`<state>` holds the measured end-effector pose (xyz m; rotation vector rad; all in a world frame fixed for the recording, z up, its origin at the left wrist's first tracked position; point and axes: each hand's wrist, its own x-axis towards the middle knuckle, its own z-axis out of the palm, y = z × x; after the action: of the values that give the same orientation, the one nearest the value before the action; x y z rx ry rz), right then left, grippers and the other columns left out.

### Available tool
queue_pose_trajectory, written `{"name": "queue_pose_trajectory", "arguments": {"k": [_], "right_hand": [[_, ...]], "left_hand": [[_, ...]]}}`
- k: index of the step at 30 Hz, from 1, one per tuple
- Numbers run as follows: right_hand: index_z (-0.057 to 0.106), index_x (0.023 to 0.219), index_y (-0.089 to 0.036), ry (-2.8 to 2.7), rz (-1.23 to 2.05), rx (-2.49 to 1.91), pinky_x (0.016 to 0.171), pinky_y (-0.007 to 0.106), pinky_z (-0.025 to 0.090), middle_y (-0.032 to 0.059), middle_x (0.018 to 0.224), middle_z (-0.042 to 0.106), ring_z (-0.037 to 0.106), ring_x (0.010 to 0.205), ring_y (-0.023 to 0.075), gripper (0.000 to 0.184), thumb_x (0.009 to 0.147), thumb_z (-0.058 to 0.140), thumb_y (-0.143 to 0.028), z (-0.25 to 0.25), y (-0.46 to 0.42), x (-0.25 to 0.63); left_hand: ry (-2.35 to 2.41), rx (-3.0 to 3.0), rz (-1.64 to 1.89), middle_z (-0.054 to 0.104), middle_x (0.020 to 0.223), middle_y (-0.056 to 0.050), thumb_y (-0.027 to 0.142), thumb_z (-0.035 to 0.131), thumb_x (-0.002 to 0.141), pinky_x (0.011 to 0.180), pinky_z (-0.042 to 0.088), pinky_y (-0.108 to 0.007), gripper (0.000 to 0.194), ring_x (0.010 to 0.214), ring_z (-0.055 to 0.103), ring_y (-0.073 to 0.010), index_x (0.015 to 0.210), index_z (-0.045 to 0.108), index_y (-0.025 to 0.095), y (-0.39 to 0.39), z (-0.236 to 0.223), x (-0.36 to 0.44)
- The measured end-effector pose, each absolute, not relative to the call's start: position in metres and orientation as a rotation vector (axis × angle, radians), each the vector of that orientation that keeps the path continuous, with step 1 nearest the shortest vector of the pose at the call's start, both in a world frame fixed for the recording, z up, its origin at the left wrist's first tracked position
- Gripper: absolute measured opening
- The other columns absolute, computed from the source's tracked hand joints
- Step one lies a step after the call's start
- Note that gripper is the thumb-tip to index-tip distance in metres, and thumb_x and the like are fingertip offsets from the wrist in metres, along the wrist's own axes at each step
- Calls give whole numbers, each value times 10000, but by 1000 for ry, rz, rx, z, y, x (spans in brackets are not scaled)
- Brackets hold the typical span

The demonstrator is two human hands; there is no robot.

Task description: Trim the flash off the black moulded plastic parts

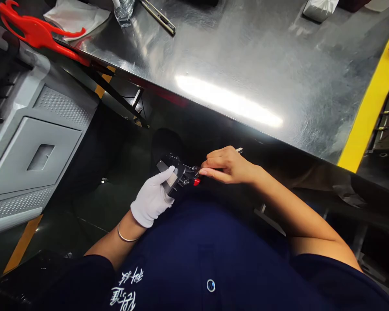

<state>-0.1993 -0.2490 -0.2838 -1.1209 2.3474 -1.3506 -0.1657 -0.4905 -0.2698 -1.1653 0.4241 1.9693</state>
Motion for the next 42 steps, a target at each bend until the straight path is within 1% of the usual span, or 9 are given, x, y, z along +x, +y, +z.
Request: {"name": "queue_pose_trajectory", "arguments": {"k": [4,8,12,16,20,26,33,38,42], "right_hand": [[716,763,-176,2148,-1307,-1043,580,240,388,29,664,661,559,576,105,375,971,506,-406,-282,-241,-201],[745,760,-141,1797,-1283,-855,508,223,347,4,587,622,492,500,82,413,913,578,-485,-282,-235,-203],[750,879,-131,2064,-1644,-337,535,236,388,22,713,631,511,567,95,485,923,516,-553,-288,-247,-193],[766,926,-177,2100,-2028,37,597,266,439,31,757,614,536,664,124,423,883,585,-557,-299,-276,-173],[775,918,-205,1933,-2277,269,615,273,442,24,776,617,541,693,129,389,787,701,-564,-308,-299,-158],[743,763,-175,1857,-2248,383,631,281,433,21,695,568,510,648,124,531,859,542,-656,-310,-309,-147],[706,760,-170,2094,-2219,219,598,272,411,6,666,527,486,633,120,431,888,570,-558,-306,-307,-148],[692,765,-180,2350,-2241,327,611,281,447,20,690,585,527,644,132,333,904,582,-462,-312,-323,-145],[695,825,-188,2446,-2352,554,629,290,476,26,734,602,556,667,140,292,925,562,-428,-318,-330,-142]], "left_hand": [[445,-1175,1930,751,729,-86,183,345,1013,565,617,-237,366,633,737,-183,902,679,83,-487,-268,-168],[503,-1154,2037,757,734,-72,221,298,1027,553,618,-255,394,639,739,-191,1050,673,103,-487,-266,-176],[472,-1158,2335,755,717,-28,189,255,1037,704,591,-166,435,699,739,-115,1105,683,155,-487,-265,-181],[440,-1195,2286,753,703,-13,160,218,1041,665,580,-141,499,634,722,-83,904,698,156,-480,-265,-179],[475,-1244,2282,761,731,-17,142,210,1040,635,564,-118,511,664,726,-80,908,703,153,-471,-265,-177],[490,-1257,2265,758,723,-12,133,216,1038,631,553,-105,496,699,729,-80,1016,711,158,-464,-266,-177],[469,-1306,2219,762,737,-26,155,217,1041,637,564,-120,525,689,729,-86,877,716,151,-462,-265,-176],[348,-1195,2217,775,811,-31,205,213,1053,682,570,-124,515,747,736,-85,961,718,162,-464,-272,-171],[253,-1140,2188,781,874,-35,256,244,1055,637,576,-130,482,745,740,-98,991,712,160,-468,-278,-165]]}}
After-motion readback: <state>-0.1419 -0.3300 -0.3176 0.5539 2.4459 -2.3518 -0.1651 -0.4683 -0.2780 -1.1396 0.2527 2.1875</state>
